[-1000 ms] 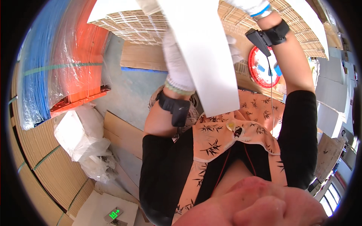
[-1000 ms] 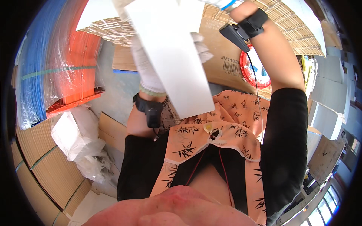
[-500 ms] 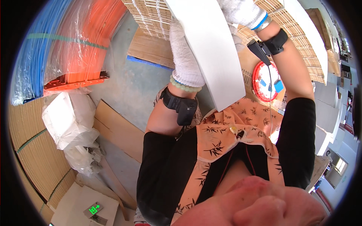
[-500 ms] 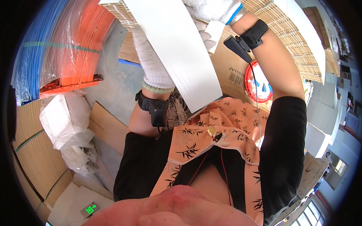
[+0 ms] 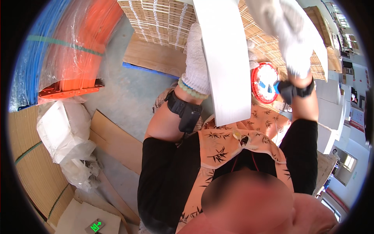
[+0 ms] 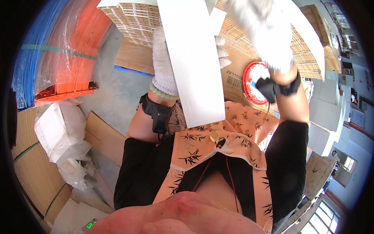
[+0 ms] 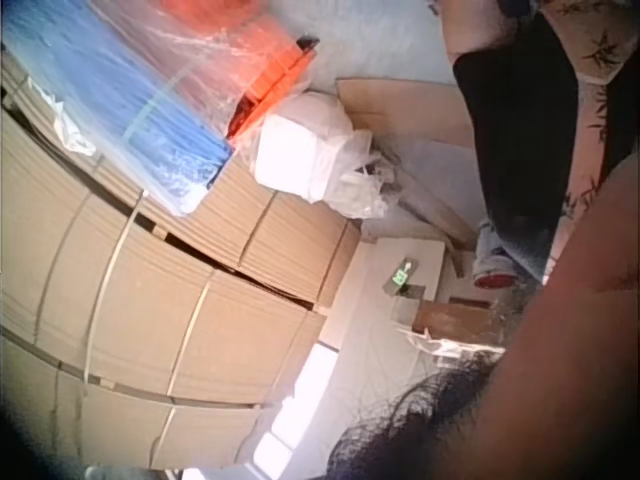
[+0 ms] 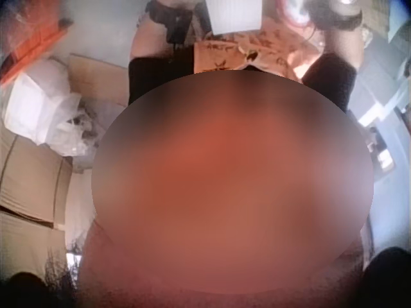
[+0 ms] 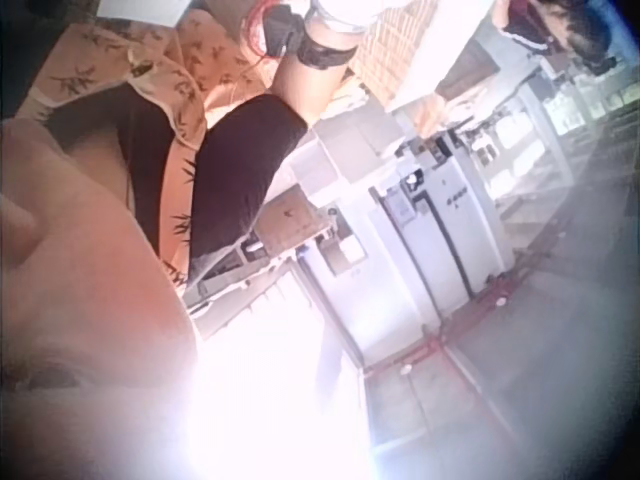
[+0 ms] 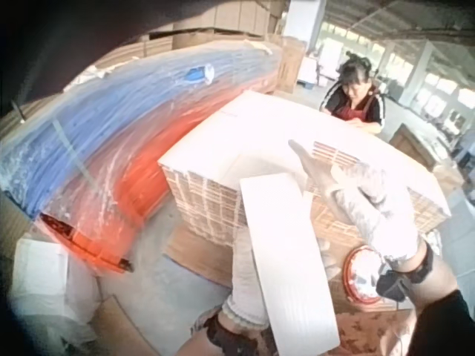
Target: Cleaning and wiping down white furniture boards using a sponge and cleaning agent.
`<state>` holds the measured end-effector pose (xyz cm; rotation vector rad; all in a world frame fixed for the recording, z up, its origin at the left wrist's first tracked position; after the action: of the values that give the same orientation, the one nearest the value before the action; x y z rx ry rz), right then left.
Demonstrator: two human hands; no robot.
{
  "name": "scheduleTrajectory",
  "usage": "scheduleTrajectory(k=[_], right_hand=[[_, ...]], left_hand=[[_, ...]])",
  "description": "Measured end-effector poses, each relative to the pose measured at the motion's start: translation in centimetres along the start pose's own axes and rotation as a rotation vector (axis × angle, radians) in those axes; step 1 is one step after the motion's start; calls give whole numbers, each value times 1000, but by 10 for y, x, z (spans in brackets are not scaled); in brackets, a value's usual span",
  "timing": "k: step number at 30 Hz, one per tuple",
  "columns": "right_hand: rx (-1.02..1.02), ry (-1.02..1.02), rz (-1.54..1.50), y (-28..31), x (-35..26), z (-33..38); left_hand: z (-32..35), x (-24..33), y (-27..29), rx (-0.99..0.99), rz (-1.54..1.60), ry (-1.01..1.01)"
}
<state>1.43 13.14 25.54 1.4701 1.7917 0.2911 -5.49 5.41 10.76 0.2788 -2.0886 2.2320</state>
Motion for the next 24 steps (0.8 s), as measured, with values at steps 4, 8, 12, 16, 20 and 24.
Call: scheduleTrajectory(k=[4,8,12,16,20,24], right_hand=[[-282,333,-5,-58,-65,39],[-322,365,271,-45,18,62],[-529,122,520,-38,74,80],[-288,128,222,-46,2,80],[-142,474,1014,-21,11,63],[112,-287,178,5,17,17]], left_hand=[[-9,-11,15,137,-372,-270],[-4,-44,-8,-81,-160,52],[-13,-62,11,2,-145,197],[-39,-62,46,87,-185,237],[-35,-58,32,40,-268,57],[-34,-39,4,-269,-1120,-379]])
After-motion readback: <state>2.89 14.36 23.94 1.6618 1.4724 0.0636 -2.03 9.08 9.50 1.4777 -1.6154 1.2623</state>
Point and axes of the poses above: each hand's wrist, its own z-axis away from the middle knuckle, its own y-axis out of the back of the hand, x = y × z, the point moved 10 cm from there along -z, towards the middle knuckle, and after that the axes turned 10 degrees about x, right-handed, at the moved point
